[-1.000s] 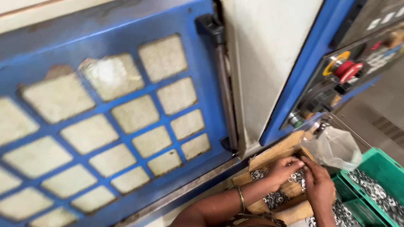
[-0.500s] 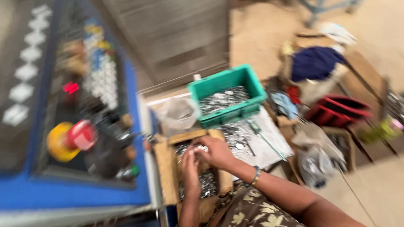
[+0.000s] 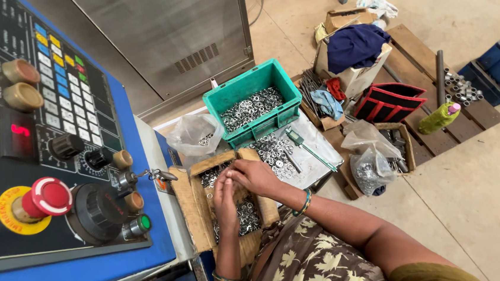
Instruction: The person sorts small metal washers by hand from a wooden tray into a green plastic bin. They open the machine door, place a washer inside the machine, then close the door and resume sorting washers from the tray.
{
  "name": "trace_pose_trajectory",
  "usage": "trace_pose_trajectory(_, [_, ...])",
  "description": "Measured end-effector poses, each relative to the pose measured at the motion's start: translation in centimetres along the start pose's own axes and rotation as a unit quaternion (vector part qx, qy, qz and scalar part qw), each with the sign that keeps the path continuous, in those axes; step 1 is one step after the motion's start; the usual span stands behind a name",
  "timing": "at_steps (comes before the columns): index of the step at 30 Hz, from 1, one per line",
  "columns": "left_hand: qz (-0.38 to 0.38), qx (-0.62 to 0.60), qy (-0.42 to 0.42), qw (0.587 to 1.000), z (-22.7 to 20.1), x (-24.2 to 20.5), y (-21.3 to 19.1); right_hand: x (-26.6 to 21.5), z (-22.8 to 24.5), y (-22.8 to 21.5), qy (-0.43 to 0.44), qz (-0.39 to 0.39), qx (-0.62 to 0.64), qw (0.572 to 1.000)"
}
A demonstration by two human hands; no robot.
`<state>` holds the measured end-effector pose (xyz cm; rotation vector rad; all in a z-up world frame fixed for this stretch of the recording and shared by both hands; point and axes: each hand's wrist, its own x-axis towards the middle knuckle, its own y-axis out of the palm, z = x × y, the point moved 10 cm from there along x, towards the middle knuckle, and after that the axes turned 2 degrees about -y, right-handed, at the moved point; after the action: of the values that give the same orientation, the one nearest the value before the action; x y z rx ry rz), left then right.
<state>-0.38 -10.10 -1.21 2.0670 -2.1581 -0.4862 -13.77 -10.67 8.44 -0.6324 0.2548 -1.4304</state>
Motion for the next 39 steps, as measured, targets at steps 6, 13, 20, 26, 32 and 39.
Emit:
trace_pose_trajectory(6, [-0.046,-0.09,-0.062,0.993,3.5,1.9,-3.3,-0.2,2.4,-0.8,-0.076,0.007,0.022,0.997])
trace_pose_trajectory(13, [-0.079,-0.067,-0.06,0.993,4.1,2.0,-5.3,0.1,1.8,0.2,-0.052,0.019,-0.006,0.998])
trace_pose_trajectory(20, [-0.047,0.049,0.056,0.996,-0.3,2.0,-4.0,0.6,2.1,-0.8,-0.093,-0.018,-0.002,0.995])
trace_pose_trajectory(26, [-0.03,-0.042,-0.058,0.997,3.2,3.0,-2.8,0.4,1.5,-1.6,-0.108,-0.042,-0.03,0.993])
trace_pose_trajectory(32, [0.014,-0.075,-0.087,0.993,3.0,3.3,-0.5,0.6,-0.4,-2.4,-0.056,-0.048,-0.034,0.997])
trace_pose_trajectory(39, [0.021,-0.078,-0.067,0.994,2.9,3.1,-1.4,1.0,-0.6,-0.9,0.0,-0.007,-0.073,0.997])
